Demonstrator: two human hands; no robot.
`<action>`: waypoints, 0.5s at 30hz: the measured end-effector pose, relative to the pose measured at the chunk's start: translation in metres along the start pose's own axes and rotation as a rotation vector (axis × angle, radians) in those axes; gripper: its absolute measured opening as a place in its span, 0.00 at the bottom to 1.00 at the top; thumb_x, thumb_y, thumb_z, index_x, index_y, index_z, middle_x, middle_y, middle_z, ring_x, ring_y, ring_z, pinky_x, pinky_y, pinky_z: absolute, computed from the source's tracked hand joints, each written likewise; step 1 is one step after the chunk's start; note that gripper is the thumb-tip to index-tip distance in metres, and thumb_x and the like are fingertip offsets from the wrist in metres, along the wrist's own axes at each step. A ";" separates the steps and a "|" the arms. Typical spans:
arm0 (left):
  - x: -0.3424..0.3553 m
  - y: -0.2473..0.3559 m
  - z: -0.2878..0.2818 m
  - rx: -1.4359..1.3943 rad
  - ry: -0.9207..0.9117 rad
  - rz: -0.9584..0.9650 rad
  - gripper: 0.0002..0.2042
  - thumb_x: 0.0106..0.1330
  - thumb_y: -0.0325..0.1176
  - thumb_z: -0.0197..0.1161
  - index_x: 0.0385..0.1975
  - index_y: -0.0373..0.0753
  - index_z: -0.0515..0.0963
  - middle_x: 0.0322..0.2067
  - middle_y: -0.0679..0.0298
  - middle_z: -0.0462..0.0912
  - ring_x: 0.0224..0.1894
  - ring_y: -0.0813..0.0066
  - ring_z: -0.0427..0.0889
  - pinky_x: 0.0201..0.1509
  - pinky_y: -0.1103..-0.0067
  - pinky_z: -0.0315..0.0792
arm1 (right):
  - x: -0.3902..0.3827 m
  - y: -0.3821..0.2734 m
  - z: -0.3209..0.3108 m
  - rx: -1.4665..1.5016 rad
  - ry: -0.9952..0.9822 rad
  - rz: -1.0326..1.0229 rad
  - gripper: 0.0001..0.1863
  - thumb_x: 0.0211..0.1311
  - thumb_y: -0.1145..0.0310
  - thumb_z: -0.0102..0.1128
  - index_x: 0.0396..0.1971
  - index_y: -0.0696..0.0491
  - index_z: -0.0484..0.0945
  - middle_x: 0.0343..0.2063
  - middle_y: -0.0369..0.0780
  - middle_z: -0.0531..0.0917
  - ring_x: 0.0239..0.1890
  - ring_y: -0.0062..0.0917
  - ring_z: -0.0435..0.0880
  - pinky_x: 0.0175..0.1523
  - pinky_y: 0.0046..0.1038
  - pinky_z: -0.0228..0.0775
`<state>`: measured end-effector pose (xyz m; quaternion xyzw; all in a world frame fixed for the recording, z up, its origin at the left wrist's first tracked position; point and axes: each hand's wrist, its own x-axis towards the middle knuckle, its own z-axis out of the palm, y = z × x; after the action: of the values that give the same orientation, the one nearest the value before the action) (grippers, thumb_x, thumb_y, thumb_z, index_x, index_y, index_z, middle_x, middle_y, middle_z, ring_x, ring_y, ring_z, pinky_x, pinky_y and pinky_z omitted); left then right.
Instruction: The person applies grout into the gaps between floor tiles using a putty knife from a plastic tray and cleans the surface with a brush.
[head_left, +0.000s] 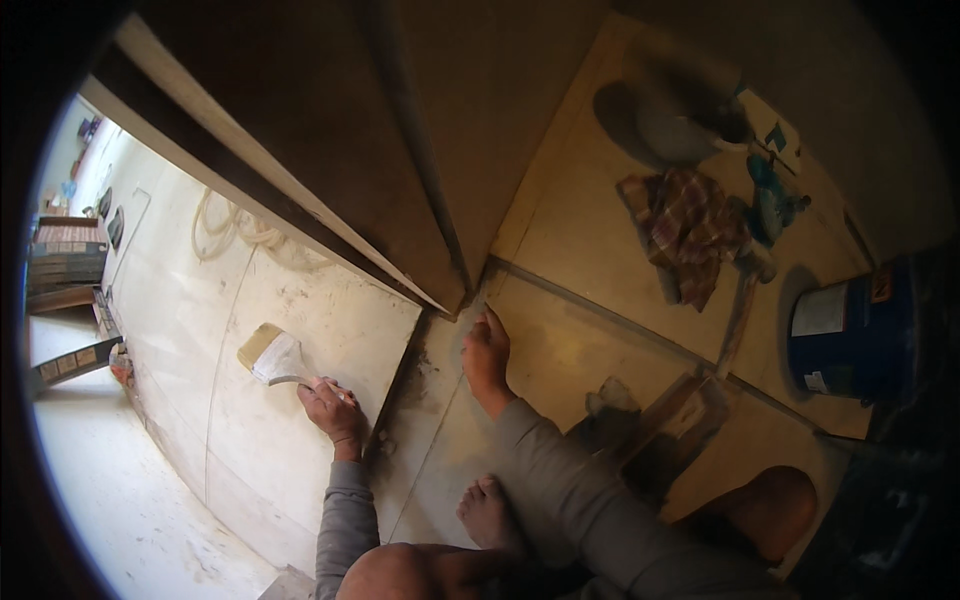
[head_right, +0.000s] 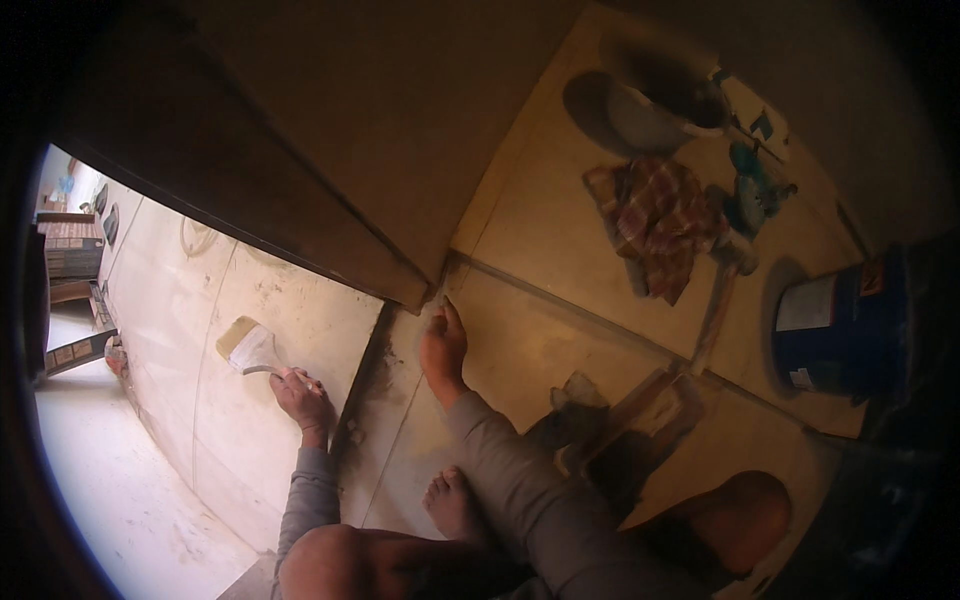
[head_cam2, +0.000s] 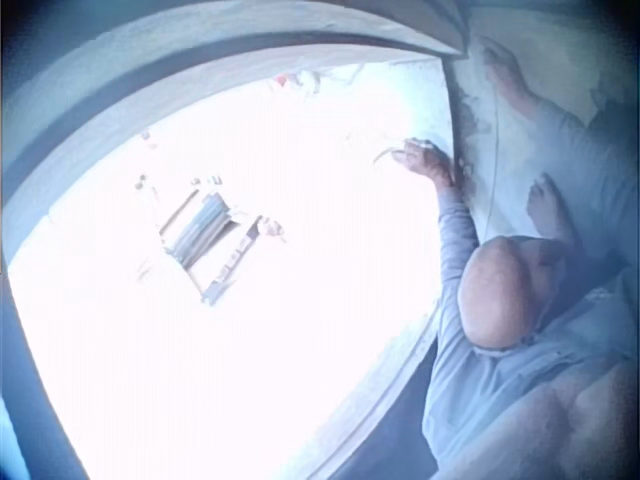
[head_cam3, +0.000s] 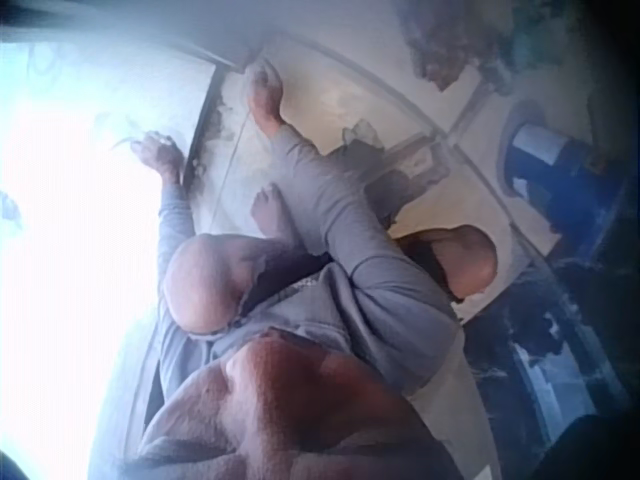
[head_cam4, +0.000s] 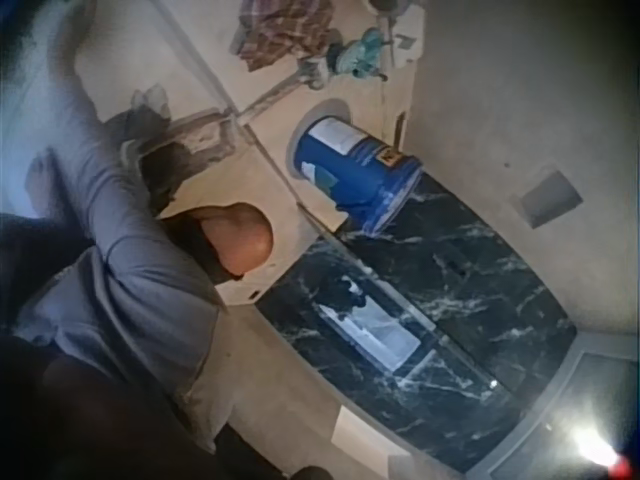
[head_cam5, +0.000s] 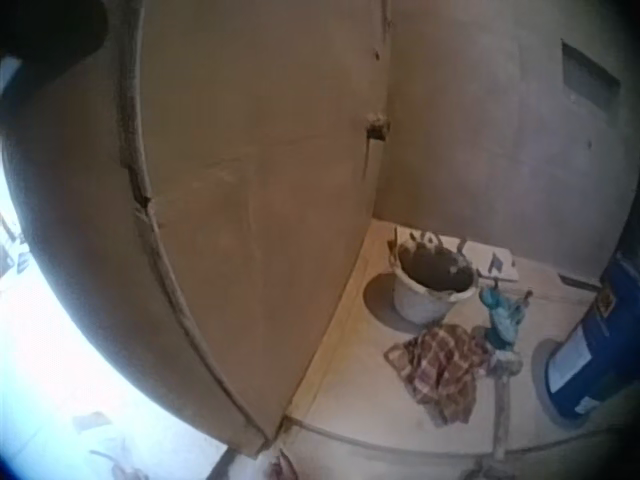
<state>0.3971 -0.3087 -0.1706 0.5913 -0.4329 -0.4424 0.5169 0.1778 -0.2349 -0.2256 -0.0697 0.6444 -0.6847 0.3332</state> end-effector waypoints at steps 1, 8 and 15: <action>-0.001 -0.001 0.001 0.022 -0.010 -0.003 0.09 0.72 0.37 0.45 0.34 0.39 0.63 0.22 0.65 0.70 0.14 0.80 0.67 0.16 0.83 0.65 | -0.006 0.001 -0.003 0.056 0.030 0.024 0.20 0.71 0.69 0.40 0.58 0.58 0.70 0.25 0.29 0.67 0.23 0.11 0.66 0.25 0.16 0.59; 0.001 -0.001 -0.007 0.035 -0.004 -0.002 0.08 0.72 0.37 0.46 0.34 0.39 0.63 0.22 0.64 0.71 0.15 0.80 0.67 0.16 0.83 0.65 | -0.018 -0.048 0.000 -0.413 -0.015 -0.063 0.21 0.68 0.72 0.42 0.59 0.61 0.69 0.45 0.48 0.82 0.49 0.36 0.81 0.57 0.28 0.69; 0.002 -0.004 -0.009 0.032 -0.003 0.006 0.09 0.72 0.37 0.45 0.34 0.38 0.63 0.22 0.64 0.71 0.15 0.80 0.68 0.17 0.82 0.66 | -0.024 -0.029 -0.029 -0.447 0.032 -0.193 0.21 0.67 0.71 0.44 0.59 0.60 0.70 0.43 0.48 0.82 0.42 0.32 0.80 0.50 0.28 0.71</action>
<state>0.4060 -0.3080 -0.1736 0.5975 -0.4426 -0.4348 0.5080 0.1700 -0.1989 -0.1959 -0.1924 0.7755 -0.5546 0.2323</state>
